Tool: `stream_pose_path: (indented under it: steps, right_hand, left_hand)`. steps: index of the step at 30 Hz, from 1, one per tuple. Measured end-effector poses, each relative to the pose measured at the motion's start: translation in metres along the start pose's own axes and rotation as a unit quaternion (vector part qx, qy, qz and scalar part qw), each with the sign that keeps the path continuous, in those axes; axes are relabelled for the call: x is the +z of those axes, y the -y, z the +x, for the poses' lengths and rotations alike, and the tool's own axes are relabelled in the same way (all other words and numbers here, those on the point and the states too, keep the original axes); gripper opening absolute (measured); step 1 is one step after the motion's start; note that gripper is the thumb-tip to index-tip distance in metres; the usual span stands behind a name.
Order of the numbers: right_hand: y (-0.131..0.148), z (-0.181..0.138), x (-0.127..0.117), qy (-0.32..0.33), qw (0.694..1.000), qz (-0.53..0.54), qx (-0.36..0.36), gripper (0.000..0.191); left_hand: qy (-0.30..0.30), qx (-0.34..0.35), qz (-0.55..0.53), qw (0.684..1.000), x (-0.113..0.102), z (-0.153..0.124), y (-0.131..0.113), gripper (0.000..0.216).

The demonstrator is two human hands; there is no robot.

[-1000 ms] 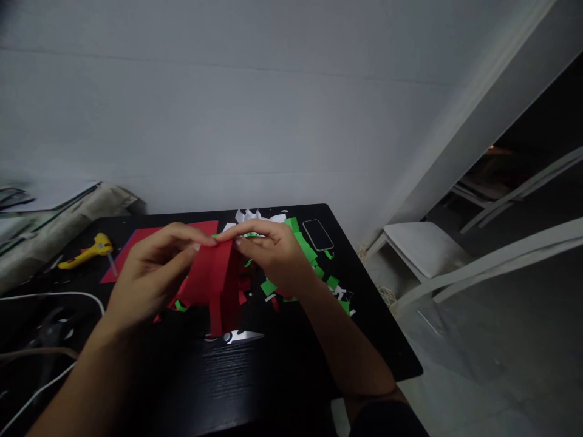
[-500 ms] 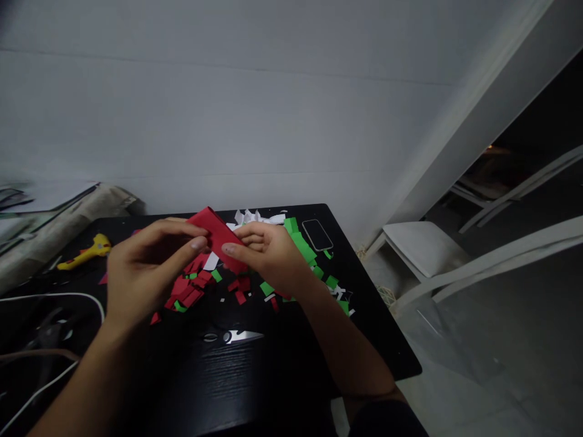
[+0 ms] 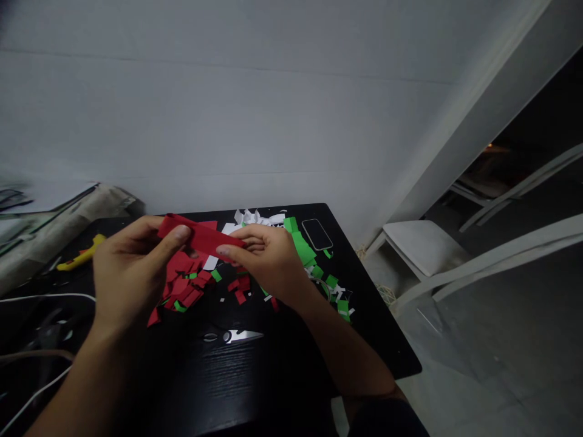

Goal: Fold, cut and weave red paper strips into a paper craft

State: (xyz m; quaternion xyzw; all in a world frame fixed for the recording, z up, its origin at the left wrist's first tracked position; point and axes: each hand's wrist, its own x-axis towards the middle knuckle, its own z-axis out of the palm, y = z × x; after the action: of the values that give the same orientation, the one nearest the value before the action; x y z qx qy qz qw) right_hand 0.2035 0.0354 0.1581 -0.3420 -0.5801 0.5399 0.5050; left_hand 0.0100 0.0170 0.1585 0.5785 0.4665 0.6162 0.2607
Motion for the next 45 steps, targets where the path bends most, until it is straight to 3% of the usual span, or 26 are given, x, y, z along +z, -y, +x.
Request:
stream_pose_path:
  steps: [8, 17, 29, 35, 45]
  right_hand:
    - [0.003, -0.001, 0.003, -0.065, 0.997, 0.045, -0.010, 0.017]
    - [0.001, -0.003, 0.005, -0.071, 0.996, 0.049, -0.016, 0.016]
    - [-0.001, -0.001, 0.003, -0.061, 0.997, 0.051, -0.016, 0.019]
    - [-0.001, 0.001, -0.002, -0.041, 0.998, 0.057, -0.005, 0.019]
    - [-0.003, 0.006, -0.008, -0.030, 0.998, 0.061, -0.008, 0.021]
  left_hand:
    - [-0.011, -0.045, -0.054, 0.998, 0.001, 0.000, 0.000, 0.016]
    - [0.026, -0.067, -0.124, 0.990, 0.000, 0.002, 0.000, 0.018]
    - [-0.006, -0.038, -0.129, 0.991, 0.003, 0.004, 0.003, 0.020]
    - [-0.068, 0.005, -0.130, 0.989, 0.006, 0.005, 0.003, 0.014]
    - [-0.080, 0.031, -0.046, 0.995, 0.005, 0.004, 0.005, 0.013]
